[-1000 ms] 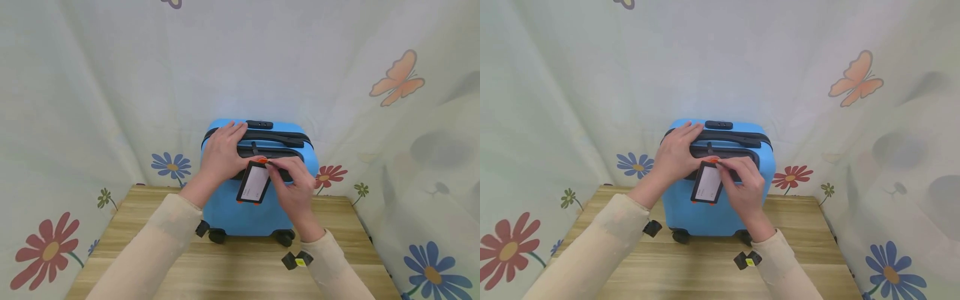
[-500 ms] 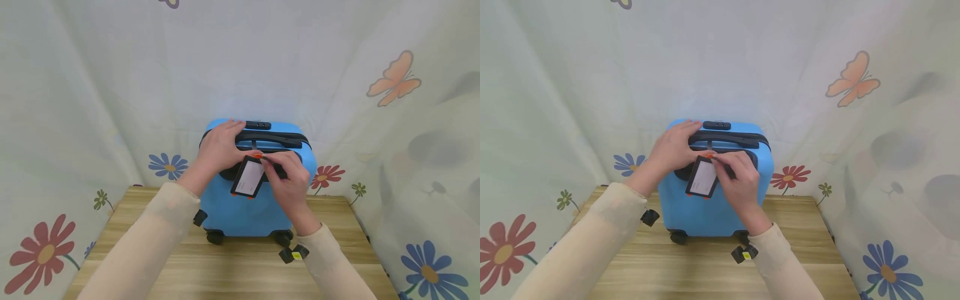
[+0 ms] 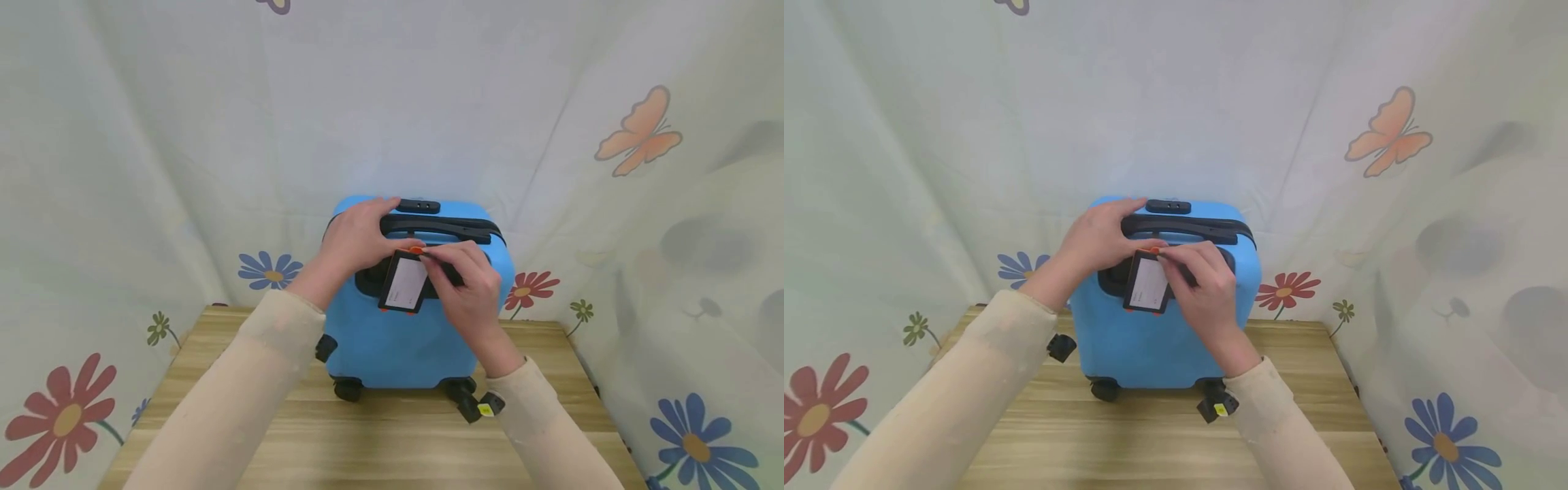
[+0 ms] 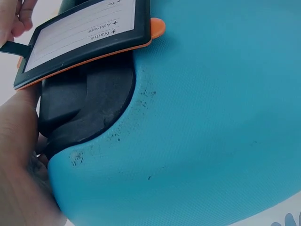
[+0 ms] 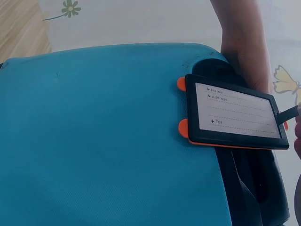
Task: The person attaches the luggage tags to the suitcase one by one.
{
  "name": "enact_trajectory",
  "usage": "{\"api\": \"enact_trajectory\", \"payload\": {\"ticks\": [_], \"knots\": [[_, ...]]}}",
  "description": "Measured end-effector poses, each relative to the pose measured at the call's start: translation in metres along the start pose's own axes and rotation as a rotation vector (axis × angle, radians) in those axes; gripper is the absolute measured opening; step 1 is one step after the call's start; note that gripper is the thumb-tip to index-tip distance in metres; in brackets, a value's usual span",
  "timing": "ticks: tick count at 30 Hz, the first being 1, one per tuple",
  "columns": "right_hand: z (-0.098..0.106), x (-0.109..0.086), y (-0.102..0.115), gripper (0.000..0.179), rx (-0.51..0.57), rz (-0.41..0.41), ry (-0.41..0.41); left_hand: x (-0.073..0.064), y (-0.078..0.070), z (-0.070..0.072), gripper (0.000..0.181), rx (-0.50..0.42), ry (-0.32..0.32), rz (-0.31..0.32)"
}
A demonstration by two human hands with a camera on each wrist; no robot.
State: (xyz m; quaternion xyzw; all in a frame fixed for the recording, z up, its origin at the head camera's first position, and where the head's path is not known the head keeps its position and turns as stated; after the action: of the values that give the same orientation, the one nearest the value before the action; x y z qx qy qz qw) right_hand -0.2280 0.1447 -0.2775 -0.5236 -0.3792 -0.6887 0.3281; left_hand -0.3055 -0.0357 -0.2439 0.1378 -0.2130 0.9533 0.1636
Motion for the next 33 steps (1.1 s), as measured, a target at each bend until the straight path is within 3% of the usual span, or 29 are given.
{"api": "enact_trajectory", "payload": {"ticks": [9, 20, 28, 33], "knots": [[-0.002, 0.000, -0.003, 0.022, -0.019, 0.015, 0.041, 0.005, 0.002, -0.001, 0.092, -0.024, 0.017, 0.003], [-0.008, -0.006, -0.004, 0.020, -0.032, 0.023, 0.063, 0.006, 0.001, 0.000, 0.084, -0.040, -0.036, 0.050], [-0.011, -0.007, 0.000, 0.020, -0.033, 0.051, 0.074, 0.008, 0.000, 0.002, 0.070, -0.114, -0.065, -0.025], [-0.017, -0.009, 0.002, 0.019, -0.024, 0.059, 0.093, 0.008, 0.004, 0.006, 0.060, -0.097, -0.056, -0.029]]}}
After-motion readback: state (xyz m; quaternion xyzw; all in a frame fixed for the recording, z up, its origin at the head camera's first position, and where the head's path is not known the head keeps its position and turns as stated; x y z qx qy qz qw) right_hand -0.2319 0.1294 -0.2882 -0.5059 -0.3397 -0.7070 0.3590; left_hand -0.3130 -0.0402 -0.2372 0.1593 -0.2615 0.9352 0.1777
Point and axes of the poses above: each hand's wrist, its own x-axis towards the middle knuckle, its own z-axis out of the back of the hand, y = z × x, the point moved 4 cm from there along x, towards the middle knuckle, and after that the axes turned 4 degrees about -y, right-handed, at the moved point
